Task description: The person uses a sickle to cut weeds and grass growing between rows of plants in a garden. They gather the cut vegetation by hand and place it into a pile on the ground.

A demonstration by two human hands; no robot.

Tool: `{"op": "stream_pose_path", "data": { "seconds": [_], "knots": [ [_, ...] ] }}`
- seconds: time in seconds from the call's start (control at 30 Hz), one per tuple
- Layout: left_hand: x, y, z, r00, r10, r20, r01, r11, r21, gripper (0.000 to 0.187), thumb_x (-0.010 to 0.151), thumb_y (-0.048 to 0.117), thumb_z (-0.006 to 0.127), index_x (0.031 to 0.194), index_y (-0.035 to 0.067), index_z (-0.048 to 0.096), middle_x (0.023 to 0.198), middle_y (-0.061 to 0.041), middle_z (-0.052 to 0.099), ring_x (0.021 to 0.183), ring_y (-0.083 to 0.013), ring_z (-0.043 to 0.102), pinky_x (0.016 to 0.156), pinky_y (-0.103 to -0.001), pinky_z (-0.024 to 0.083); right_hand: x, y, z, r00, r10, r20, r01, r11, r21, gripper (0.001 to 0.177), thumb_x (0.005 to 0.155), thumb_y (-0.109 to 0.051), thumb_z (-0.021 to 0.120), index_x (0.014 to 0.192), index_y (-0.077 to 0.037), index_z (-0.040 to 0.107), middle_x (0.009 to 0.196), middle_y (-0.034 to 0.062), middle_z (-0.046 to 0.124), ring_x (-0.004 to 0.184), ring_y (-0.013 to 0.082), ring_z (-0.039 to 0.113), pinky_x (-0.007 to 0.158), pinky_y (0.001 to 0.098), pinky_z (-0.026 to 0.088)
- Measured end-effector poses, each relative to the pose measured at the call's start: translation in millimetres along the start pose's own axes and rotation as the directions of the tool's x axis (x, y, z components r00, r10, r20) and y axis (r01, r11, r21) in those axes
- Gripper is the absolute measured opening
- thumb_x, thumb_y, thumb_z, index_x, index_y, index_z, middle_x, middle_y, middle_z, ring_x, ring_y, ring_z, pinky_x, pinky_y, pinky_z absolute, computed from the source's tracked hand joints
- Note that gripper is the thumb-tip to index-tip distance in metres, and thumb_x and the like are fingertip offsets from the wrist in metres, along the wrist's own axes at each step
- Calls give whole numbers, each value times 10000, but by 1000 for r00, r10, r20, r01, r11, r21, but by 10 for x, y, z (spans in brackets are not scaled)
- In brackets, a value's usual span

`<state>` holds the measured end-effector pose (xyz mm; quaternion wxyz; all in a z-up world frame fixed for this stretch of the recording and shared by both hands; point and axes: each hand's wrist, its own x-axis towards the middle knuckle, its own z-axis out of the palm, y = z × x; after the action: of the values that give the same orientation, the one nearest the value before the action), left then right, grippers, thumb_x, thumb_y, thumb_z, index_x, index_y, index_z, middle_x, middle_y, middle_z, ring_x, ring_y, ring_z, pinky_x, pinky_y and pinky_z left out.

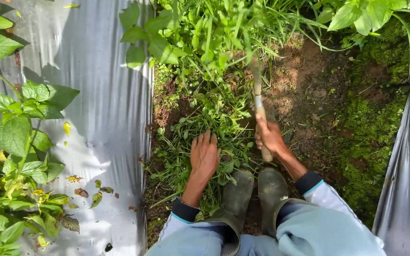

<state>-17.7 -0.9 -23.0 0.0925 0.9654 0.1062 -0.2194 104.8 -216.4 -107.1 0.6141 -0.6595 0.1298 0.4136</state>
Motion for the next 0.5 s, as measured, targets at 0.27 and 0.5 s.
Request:
{"op": "stream_pose_path", "data": {
  "seconds": [0.27, 0.5],
  "knots": [
    [15, -68, 82, 1000, 1, -30, 0, 1000, 4, 574, 897, 265, 798, 1364, -13, 614, 1433, -238, 559, 1275, -356, 582, 1088, -513, 424, 278, 41, 91, 990, -136, -24, 135, 990, -34, 553, 1095, -461, 511, 775, -11, 537, 535, 144, 487, 384, 212, 518, 350, 372, 504],
    [-32, -105, 91, 999, -24, -41, 23, 999, -43, 574, 897, 296, 796, 1351, -11, 625, 1426, -240, 559, 1261, -364, 585, 1073, -514, 435, 115, 4, -143, 984, -178, 29, 179, 954, -239, 560, 1087, -449, 558, 783, 20, 585, 513, 173, 552, 374, 230, 567, 355, 392, 532]
  ]
}}
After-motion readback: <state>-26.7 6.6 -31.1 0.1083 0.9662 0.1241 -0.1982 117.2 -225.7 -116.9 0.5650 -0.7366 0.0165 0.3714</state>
